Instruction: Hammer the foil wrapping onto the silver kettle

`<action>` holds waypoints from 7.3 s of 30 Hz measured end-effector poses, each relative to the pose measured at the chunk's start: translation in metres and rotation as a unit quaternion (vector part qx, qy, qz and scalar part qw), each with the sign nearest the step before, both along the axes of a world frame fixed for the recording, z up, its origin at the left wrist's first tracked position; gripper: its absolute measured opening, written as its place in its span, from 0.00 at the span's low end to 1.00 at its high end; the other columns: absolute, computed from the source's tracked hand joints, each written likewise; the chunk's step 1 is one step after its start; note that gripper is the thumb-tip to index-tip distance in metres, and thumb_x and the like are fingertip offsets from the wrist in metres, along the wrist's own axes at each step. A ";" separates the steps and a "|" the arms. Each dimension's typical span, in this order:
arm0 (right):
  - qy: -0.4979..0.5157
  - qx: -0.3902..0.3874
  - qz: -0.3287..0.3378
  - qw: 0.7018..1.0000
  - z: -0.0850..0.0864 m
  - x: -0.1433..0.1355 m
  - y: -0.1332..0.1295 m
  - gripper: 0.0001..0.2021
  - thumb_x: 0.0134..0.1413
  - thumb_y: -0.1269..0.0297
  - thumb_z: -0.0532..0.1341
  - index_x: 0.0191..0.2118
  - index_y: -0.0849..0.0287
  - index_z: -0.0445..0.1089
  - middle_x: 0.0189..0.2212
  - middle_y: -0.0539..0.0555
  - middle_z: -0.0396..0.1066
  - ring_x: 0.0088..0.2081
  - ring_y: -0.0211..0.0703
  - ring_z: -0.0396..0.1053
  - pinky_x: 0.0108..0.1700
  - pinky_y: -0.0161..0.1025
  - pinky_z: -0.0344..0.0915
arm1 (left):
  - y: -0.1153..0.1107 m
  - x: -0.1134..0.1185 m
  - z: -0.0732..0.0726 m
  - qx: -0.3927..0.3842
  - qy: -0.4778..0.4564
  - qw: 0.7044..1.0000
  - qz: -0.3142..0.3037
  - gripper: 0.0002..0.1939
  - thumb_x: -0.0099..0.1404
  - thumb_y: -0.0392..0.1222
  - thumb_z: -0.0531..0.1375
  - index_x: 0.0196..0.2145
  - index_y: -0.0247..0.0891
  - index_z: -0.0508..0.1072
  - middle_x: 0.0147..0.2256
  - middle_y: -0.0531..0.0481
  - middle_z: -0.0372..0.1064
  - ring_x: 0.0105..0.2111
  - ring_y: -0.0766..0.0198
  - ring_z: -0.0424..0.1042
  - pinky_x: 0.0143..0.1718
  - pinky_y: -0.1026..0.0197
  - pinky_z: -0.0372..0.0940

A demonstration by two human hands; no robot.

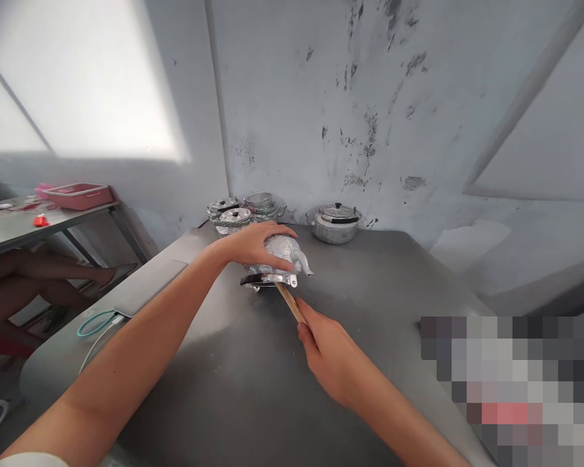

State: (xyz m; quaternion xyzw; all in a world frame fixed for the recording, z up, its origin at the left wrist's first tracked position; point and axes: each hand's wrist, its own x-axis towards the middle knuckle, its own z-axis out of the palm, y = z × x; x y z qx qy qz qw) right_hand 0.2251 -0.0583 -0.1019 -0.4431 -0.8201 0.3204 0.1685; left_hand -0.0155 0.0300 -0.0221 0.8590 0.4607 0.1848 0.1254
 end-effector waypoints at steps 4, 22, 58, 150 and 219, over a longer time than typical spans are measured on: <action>-0.007 -0.010 -0.004 1.000 -0.003 -0.002 0.000 0.21 0.66 0.61 0.45 0.61 0.52 0.60 0.37 0.52 0.73 0.37 0.44 0.69 0.42 0.43 0.65 | 0.003 -0.002 -0.001 -0.004 0.000 1.000 0.011 0.38 0.54 0.71 0.61 0.57 0.50 0.68 0.54 0.49 0.67 0.52 0.49 0.67 0.52 0.53 0.60; -0.045 -0.028 -0.049 0.997 0.007 -0.007 -0.010 0.24 0.68 0.52 0.42 0.63 0.49 0.59 0.31 0.51 0.73 0.33 0.47 0.71 0.38 0.44 0.65 | 0.004 0.003 -0.006 -0.030 -0.026 0.998 0.050 0.42 0.49 0.74 0.62 0.58 0.53 0.69 0.54 0.51 0.70 0.52 0.46 0.68 0.48 0.52 0.66; -0.102 0.042 -0.093 0.990 0.001 -0.012 -0.009 0.26 0.67 0.56 0.41 0.68 0.47 0.53 0.26 0.50 0.73 0.27 0.49 0.72 0.33 0.41 0.61 | 0.003 0.020 -0.008 0.013 -0.005 0.996 0.083 0.39 0.49 0.74 0.62 0.53 0.53 0.73 0.47 0.50 0.74 0.48 0.44 0.70 0.43 0.51 0.66; -0.011 -0.047 -0.106 0.993 -0.002 -0.028 -0.028 0.22 0.69 0.55 0.42 0.60 0.52 0.62 0.23 0.47 0.64 0.22 0.38 0.59 0.25 0.35 0.52 | 0.005 0.009 -0.005 -0.012 -0.005 0.998 0.069 0.40 0.52 0.75 0.59 0.57 0.53 0.70 0.52 0.51 0.72 0.50 0.48 0.70 0.45 0.55 0.67; -0.079 0.001 -0.122 0.989 0.000 -0.018 -0.022 0.24 0.68 0.60 0.42 0.66 0.50 0.56 0.25 0.50 0.71 0.26 0.46 0.68 0.30 0.37 0.54 | -0.007 0.019 0.001 0.016 0.054 0.998 -0.017 0.49 0.49 0.63 0.66 0.66 0.50 0.56 0.63 0.52 0.60 0.59 0.48 0.63 0.54 0.56 0.61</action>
